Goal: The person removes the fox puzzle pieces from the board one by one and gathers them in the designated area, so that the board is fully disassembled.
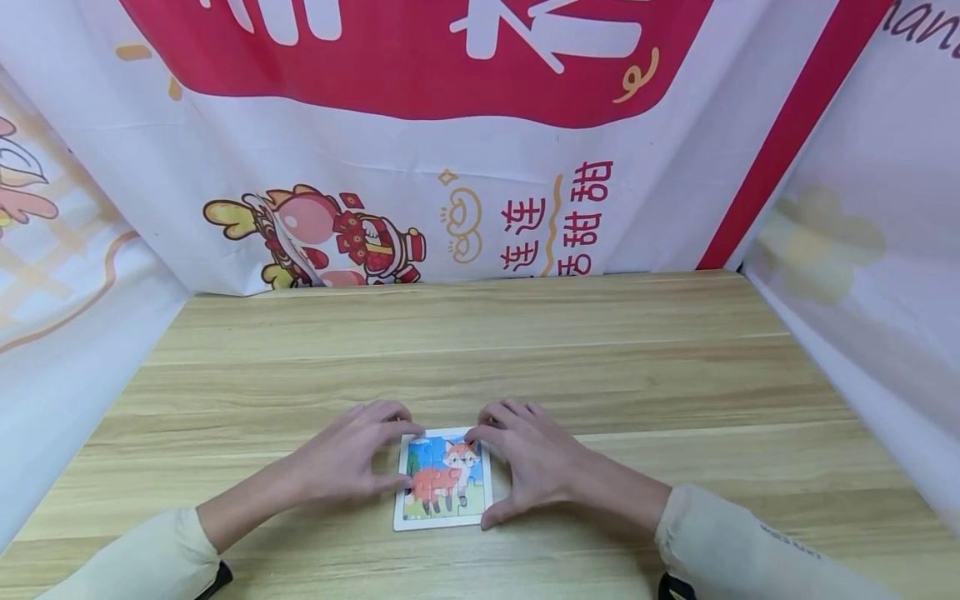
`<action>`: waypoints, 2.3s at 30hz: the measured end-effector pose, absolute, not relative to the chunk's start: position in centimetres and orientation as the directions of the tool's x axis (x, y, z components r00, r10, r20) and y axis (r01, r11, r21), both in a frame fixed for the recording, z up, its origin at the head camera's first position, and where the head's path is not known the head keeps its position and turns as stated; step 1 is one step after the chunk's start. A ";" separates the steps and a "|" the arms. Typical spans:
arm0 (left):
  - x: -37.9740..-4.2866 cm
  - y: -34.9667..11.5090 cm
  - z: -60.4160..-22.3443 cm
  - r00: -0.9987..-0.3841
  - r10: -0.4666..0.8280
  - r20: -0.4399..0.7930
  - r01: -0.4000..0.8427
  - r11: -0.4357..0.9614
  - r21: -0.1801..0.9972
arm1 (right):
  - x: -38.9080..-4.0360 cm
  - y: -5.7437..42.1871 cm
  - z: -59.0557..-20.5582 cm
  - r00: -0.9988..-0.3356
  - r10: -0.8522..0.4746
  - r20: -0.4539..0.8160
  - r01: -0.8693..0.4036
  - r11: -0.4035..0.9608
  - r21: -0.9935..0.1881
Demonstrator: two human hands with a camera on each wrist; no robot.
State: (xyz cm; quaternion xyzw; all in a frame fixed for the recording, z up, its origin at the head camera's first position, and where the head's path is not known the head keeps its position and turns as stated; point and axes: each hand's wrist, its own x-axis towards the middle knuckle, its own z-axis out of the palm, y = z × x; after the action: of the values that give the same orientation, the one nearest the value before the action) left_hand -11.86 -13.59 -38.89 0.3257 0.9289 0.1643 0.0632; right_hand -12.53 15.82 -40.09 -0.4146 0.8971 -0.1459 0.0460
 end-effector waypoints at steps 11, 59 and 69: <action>-12.8 -13.2 -39.4 -0.782 0.623 0.014 0.590 0.733 0.340 | -13.6 16.0 -40.2 -0.657 -0.753 0.039 -0.719 0.609 -0.335; -12.5 -13.4 -39.3 -0.797 0.603 0.023 0.556 0.719 0.418 | -13.3 15.2 -40.1 -0.695 -0.715 0.077 -0.689 0.631 -0.356; -12.7 -13.2 -39.2 -0.826 0.564 0.007 0.488 0.708 0.510 | -12.9 14.9 -40.1 -0.729 -0.683 0.057 -0.649 0.662 -0.375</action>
State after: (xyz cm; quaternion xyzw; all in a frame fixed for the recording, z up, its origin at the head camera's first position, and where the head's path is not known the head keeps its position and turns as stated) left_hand -12.70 -13.20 -39.22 0.2854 0.9212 0.2538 0.0749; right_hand -12.93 14.94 -40.13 -0.3658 0.9104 -0.1883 0.0444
